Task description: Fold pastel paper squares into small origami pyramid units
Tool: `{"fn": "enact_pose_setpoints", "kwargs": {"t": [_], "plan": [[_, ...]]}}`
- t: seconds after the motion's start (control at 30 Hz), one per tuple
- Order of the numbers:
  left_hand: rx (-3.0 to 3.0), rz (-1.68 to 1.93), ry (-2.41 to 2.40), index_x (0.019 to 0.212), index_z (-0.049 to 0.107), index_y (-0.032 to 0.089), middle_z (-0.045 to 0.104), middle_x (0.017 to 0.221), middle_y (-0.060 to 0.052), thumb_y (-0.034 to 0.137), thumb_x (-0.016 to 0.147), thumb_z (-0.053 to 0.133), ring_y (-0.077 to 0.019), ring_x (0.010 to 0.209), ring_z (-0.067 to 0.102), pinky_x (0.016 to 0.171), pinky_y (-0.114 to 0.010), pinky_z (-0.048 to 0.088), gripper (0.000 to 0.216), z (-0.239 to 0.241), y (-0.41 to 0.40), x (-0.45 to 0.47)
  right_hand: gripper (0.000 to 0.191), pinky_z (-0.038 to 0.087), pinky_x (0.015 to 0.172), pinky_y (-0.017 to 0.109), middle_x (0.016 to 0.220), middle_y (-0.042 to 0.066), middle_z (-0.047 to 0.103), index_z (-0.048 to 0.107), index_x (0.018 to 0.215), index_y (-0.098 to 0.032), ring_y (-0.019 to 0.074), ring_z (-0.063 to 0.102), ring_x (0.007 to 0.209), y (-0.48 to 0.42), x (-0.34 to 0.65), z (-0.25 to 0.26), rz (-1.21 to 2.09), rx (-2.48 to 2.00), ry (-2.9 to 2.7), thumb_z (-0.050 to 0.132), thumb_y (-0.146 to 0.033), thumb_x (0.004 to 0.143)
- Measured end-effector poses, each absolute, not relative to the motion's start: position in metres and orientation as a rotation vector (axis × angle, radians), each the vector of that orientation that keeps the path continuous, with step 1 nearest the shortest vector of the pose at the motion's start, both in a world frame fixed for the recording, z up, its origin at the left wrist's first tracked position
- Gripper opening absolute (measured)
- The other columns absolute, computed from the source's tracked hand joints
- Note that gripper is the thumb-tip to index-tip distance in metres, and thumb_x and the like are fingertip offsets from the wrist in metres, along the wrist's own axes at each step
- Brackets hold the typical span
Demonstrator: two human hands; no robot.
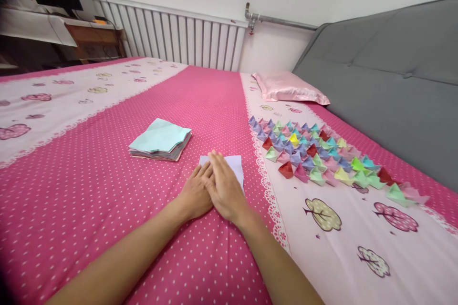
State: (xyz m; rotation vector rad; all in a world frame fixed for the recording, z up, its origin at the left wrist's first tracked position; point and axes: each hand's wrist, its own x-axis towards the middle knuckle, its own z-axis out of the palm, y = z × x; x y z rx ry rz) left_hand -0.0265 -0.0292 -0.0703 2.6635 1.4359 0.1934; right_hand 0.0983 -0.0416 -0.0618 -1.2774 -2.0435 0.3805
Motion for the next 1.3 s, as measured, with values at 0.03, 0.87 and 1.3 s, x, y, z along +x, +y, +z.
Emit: {"fn": "enact_pose_setpoints", "kwargs": {"t": [0.03, 0.87, 1.3], "plan": [[2.666, 0.173, 1.426, 0.142, 0.026, 0.011, 0.021, 0.150, -0.013, 0.034, 0.087, 0.034, -0.0298, 0.138, 0.015, 0.112, -0.047, 0.015, 0.060, -0.068, -0.031, -0.028, 0.060, 0.020, 0.113, 0.041, 0.150, 0.010, 0.024, 0.020, 0.144, -0.015, 0.0189, 0.018, 0.139, -0.041, 0.095, -0.067, 0.479, -1.276, -2.125, 0.031, -0.043, 0.092], [2.390, -0.266, 1.450, 0.145, 0.009, 0.010, 0.003, 0.151, -0.018, 0.067, 0.064, 0.056, -0.0330, 0.139, 0.001, 0.110, -0.050, 0.008, 0.109, -0.041, -0.024, -0.074, 0.052, 0.033, 0.103, 0.040, 0.139, 0.015, 0.044, 0.033, 0.140, -0.014, 0.0262, 0.040, 0.128, -0.026, 0.147, -0.083, 0.204, -2.032, -1.967, 0.035, -0.018, 0.088], [2.510, 0.379, 1.242, 0.124, 0.055, 0.025, 0.056, 0.084, -0.006, 0.017, 0.080, 0.052, -0.0172, 0.076, 0.054, 0.074, -0.029, 0.043, 0.045, -0.050, 0.000, -0.087, 0.053, 0.043, 0.065, 0.021, 0.082, 0.001, 0.058, 0.060, 0.118, -0.018, 0.0086, 0.052, 0.065, -0.026, 0.193, -0.071, 1.058, -1.476, -1.882, 0.048, -0.005, 0.068]]}}
